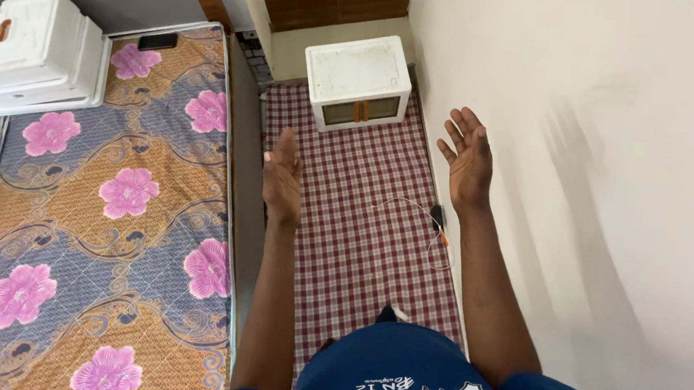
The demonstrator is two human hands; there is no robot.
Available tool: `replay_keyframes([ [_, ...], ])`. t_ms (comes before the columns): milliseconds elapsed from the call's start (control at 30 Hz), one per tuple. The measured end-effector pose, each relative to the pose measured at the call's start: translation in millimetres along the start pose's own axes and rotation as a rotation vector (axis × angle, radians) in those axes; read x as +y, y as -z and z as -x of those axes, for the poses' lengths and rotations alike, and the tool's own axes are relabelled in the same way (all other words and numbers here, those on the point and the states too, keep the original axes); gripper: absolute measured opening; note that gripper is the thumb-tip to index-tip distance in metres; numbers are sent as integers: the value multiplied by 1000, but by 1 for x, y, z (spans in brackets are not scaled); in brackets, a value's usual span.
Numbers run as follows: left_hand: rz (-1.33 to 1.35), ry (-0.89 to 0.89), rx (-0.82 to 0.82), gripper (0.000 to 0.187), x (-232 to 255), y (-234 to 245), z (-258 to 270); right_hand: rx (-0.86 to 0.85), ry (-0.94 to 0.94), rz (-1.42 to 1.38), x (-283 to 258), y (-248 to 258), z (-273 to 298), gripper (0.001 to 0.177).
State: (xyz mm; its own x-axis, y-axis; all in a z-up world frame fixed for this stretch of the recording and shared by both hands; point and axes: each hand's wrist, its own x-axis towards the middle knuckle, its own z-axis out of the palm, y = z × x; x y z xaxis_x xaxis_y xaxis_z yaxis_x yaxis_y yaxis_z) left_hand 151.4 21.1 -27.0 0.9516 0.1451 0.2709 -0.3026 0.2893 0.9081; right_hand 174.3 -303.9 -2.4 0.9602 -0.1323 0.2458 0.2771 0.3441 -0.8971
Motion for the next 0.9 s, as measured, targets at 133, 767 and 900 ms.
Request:
replay_keyframes([
  [133,-41,-6,31,87,4,-13,-9,-30,-30,-28,3,8,-17,98],
  [767,-31,-33,72,87,-2,-26,-39,-57,-86,-52,17,11,-49,97],
  [900,-37,-47,85,89,-10,-25,-53,-37,-85,-10,20,10,-54,99],
])
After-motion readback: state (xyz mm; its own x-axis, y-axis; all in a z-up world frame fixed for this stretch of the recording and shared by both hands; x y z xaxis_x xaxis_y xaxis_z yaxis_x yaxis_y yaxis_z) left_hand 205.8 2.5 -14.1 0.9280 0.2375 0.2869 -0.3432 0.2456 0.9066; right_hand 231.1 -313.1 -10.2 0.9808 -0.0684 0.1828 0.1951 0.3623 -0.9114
